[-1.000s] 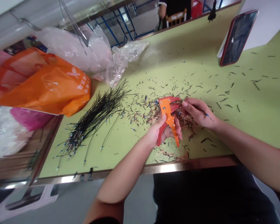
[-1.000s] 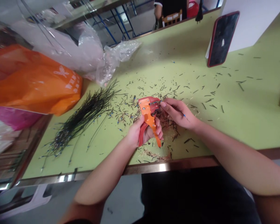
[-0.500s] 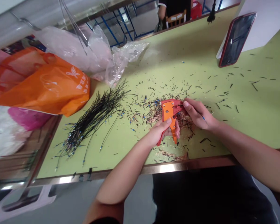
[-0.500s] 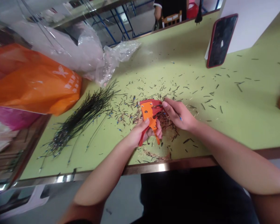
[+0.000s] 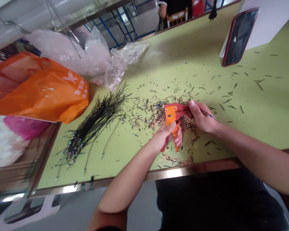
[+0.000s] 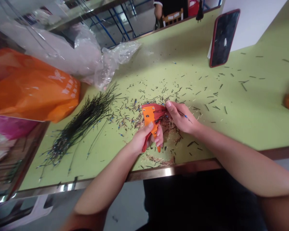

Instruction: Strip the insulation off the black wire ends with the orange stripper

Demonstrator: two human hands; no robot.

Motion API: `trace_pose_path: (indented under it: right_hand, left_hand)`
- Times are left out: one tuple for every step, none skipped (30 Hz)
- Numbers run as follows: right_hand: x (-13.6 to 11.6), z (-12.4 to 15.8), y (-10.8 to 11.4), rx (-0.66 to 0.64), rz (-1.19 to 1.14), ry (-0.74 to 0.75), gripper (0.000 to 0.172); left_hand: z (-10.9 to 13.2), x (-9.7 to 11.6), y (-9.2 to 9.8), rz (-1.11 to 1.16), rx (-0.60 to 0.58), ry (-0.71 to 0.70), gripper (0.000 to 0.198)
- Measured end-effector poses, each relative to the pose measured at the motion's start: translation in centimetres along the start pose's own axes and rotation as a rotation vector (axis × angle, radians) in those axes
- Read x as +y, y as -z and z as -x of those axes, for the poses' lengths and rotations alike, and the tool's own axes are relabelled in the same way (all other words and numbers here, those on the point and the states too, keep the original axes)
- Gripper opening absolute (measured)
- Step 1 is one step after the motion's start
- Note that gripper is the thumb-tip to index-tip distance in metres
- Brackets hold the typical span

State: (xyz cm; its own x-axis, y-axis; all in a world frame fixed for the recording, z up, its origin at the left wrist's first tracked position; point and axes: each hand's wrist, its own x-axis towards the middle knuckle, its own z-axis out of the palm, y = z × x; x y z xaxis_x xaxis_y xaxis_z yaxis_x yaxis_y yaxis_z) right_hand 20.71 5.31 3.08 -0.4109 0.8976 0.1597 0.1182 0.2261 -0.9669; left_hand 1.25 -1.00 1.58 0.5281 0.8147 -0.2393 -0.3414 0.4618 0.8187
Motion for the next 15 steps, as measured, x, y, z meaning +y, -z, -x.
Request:
trace_pose_path:
  right_hand:
    - [-0.14,-0.03,0.00,-0.002,0.003,0.002,0.064]
    - [-0.27,-0.08,0.02,0.001,0.007,0.008,0.063]
    - [-0.38,-0.14,0.06,0.009,0.014,0.017,0.061]
    - [-0.44,-0.21,0.10,0.021,0.023,0.025,0.061]
    - [-0.44,-0.29,0.14,0.031,0.035,0.031,0.060]
    - [-0.38,-0.37,0.16,0.036,0.047,0.035,0.059]
    - [-0.27,-0.44,0.17,0.035,0.061,0.039,0.059]
    - [-0.14,-0.50,0.16,0.029,0.075,0.043,0.059]
    - [0.01,-0.54,0.14,0.020,0.087,0.046,0.059]
    - [0.13,-0.57,0.11,0.012,0.096,0.051,0.058]
    - [0.23,-0.57,0.08,0.006,0.103,0.057,0.058]
    - [0.29,-0.57,0.06,0.003,0.109,0.061,0.058]
    - [0.31,-0.56,0.04,0.001,0.112,0.063,0.058]
    - [0.30,-0.54,0.03,0.001,0.112,0.066,0.058]
    - [0.26,-0.52,0.03,0.000,0.112,0.070,0.058]
  left_hand:
    - [-0.02,0.00,0.07,0.010,0.001,-0.003,0.057]
    - [-0.04,0.02,0.15,0.019,0.003,-0.010,0.056]
    - [-0.05,0.05,0.24,0.027,0.007,-0.018,0.056]
    - [-0.06,0.10,0.32,0.036,0.010,-0.023,0.055]
    - [-0.06,0.14,0.39,0.042,0.013,-0.025,0.055]
    - [-0.06,0.18,0.44,0.047,0.017,-0.025,0.055]
    - [-0.05,0.21,0.46,0.048,0.017,-0.020,0.054]
    - [-0.03,0.23,0.47,0.046,0.015,-0.015,0.055]
    - [-0.02,0.23,0.46,0.043,0.013,-0.011,0.055]
    - [-0.01,0.22,0.44,0.039,0.011,-0.008,0.054]
    - [0.01,0.20,0.42,0.038,0.009,-0.005,0.054]
    - [0.01,0.18,0.40,0.039,0.006,-0.001,0.054]
    - [0.02,0.15,0.38,0.040,0.004,0.002,0.054]
    - [0.02,0.13,0.36,0.039,0.003,0.003,0.055]
    - [0.01,0.10,0.35,0.037,0.003,0.002,0.055]
